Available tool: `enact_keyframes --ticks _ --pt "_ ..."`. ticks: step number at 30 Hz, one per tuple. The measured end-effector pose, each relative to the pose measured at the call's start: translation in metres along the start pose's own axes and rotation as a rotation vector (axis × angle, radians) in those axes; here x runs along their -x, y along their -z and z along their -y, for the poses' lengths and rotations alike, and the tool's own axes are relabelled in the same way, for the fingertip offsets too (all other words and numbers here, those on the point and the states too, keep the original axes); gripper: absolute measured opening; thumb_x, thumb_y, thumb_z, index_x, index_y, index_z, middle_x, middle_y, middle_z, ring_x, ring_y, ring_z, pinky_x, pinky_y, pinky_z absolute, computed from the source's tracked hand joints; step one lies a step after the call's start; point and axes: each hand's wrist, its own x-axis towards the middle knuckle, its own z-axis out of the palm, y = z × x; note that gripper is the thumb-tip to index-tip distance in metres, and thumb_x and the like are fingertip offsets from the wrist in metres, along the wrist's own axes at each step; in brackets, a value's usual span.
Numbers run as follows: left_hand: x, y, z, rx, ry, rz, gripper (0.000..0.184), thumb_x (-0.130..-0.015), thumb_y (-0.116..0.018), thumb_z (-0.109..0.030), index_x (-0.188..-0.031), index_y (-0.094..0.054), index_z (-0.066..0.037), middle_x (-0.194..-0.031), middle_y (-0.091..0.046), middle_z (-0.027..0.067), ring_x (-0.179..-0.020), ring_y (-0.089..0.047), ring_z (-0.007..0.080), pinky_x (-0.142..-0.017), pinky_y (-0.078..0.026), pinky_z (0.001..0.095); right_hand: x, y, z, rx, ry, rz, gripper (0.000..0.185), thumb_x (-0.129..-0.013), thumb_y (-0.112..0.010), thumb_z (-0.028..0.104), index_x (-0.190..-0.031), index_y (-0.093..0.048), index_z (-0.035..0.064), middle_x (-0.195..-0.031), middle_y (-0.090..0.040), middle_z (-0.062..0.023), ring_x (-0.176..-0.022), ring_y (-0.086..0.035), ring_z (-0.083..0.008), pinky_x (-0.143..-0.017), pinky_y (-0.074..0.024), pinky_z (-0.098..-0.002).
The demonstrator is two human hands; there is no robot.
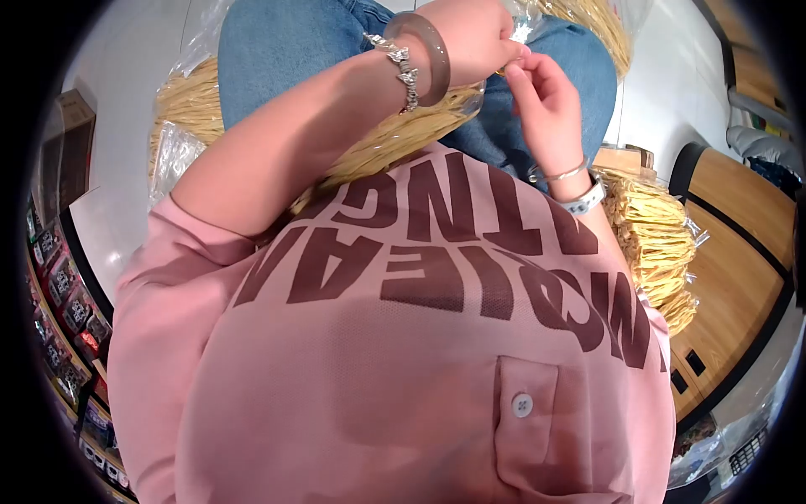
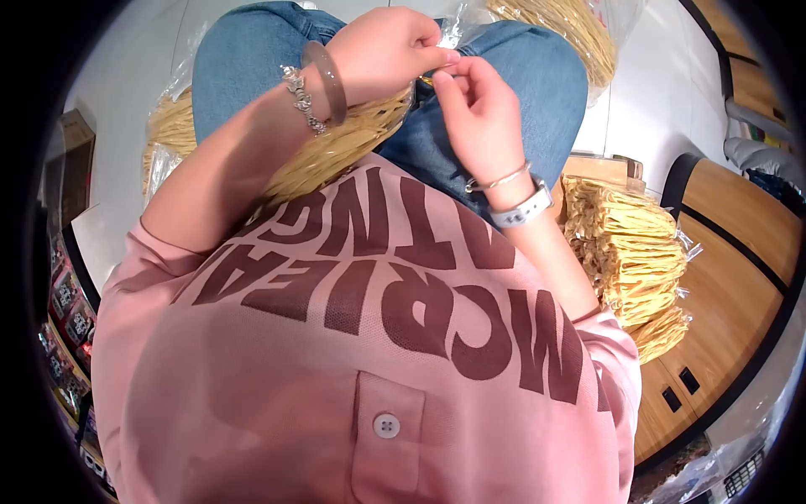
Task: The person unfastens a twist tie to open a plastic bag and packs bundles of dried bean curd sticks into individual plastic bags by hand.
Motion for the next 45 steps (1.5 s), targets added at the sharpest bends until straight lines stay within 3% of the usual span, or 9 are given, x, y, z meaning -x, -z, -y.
enact_keyframes --ticks 4,5,8,24,30,36,39,42,45 --pt "-0.006 -0.010 0.013 0.063 -0.020 -0.022 0.031 -0.077 -0.060 -0.029 -0.064 -0.061 -0.001 -0.061 -0.057 0.0196 -0.059 -0.057 0.0323 -0.056 -0.044 0.0383 0.005 0.007 0.000 0.621 0.489 -0.227 0.013 -0.075 -0.060 0.009 -0.088 -0.059 0.0074 -0.070 -0.054 -0.0048 -0.058 -0.054 -0.0193 -0.052 -0.0441 -0.0289" --pt "-0.005 -0.010 0.013 0.084 0.001 -0.008 0.031 -0.077 -0.060 -0.029 -0.064 -0.062 0.000 -0.061 -0.057 0.0197 -0.059 -0.058 0.0319 -0.056 -0.044 0.0382 0.006 0.008 0.000 0.595 0.522 -0.223 0.017 -0.070 -0.061 0.006 -0.086 -0.059 0.0099 -0.077 -0.055 -0.0057 -0.064 -0.055 -0.0246 -0.055 -0.0449 -0.0317" --pt "-0.006 -0.012 0.016 0.137 0.038 0.026 0.031 -0.077 -0.060 -0.029 -0.065 -0.062 0.000 -0.061 -0.057 0.0198 -0.058 -0.058 0.0311 -0.056 -0.044 0.0377 0.005 0.007 -0.002 0.663 0.746 -0.219 0.017 -0.068 -0.063 0.006 -0.084 -0.060 0.0108 -0.078 -0.055 -0.0043 -0.068 -0.055 -0.0234 -0.056 -0.0448 -0.0318" --pt "-0.010 -0.014 0.018 0.129 0.025 0.029 0.031 -0.077 -0.059 -0.029 -0.067 -0.063 0.000 -0.063 -0.058 0.0200 -0.061 -0.058 0.0319 -0.058 -0.045 0.0374 -0.006 -0.004 -0.010 0.796 0.859 -0.197 0.008 -0.070 -0.065 0.014 -0.075 -0.058 0.0133 -0.065 -0.053 0.0016 -0.061 -0.052 -0.0168 -0.058 -0.0372 -0.0312" --pt "-0.010 -0.017 0.018 0.074 -0.013 0.021 0.032 -0.077 -0.059 -0.031 -0.067 -0.063 -0.001 -0.064 -0.058 0.0199 -0.063 -0.059 0.0324 -0.060 -0.046 0.0379 0.004 -0.004 0.001 0.669 0.541 -0.005 0.007 -0.075 -0.059 0.014 -0.073 -0.058 0.0074 -0.061 -0.055 -0.0045 -0.058 -0.054 -0.0223 -0.055 -0.0381 -0.0320" --pt "-0.005 -0.011 0.011 0.197 0.077 0.099 0.031 -0.077 -0.059 -0.030 -0.066 -0.063 -0.001 -0.064 -0.059 0.0198 -0.062 -0.059 0.0325 -0.059 -0.046 0.0380 0.003 -0.010 -0.001 -0.119 -0.010 0.142 0.017 -0.081 -0.051 0.013 -0.067 -0.053 0.0047 -0.054 -0.048 0.0002 -0.045 -0.045 -0.0147 -0.047 -0.0343 -0.0264" --pt "-0.003 -0.006 0.007 0.115 0.027 0.056 0.031 -0.077 -0.059 -0.030 -0.066 -0.063 -0.001 -0.065 -0.059 0.0196 -0.062 -0.059 0.0324 -0.059 -0.046 0.0380 -0.008 0.001 -0.008 -0.820 -0.593 0.361 0.021 -0.083 -0.047 0.012 -0.062 -0.046 0.0064 -0.051 -0.037 0.0051 -0.042 -0.032 -0.0082 -0.045 -0.0287 -0.0243" --pt "-0.004 -0.013 0.010 0.064 0.033 0.017 0.031 -0.078 -0.059 -0.029 -0.067 -0.063 -0.001 -0.065 -0.059 0.0196 -0.062 -0.058 0.0329 -0.060 -0.046 0.0382 -0.013 0.005 -0.001 -1.087 -0.787 0.565 0.022 -0.083 -0.045 0.013 -0.061 -0.041 0.0093 -0.051 -0.030 0.0065 -0.042 -0.023 -0.0069 -0.044 -0.0233 -0.0221" --pt "-0.010 -0.018 0.019 0.086 0.018 0.006 0.030 -0.078 -0.059 -0.029 -0.069 -0.064 -0.001 -0.064 -0.059 0.0188 -0.061 -0.059 0.0307 -0.059 -0.046 0.0371 -0.013 0.008 -0.007 -1.036 -0.747 0.569 0.020 -0.084 -0.046 0.015 -0.065 -0.045 0.0084 -0.052 -0.033 0.0065 -0.043 -0.028 -0.0069 -0.044 -0.0234 -0.0212"
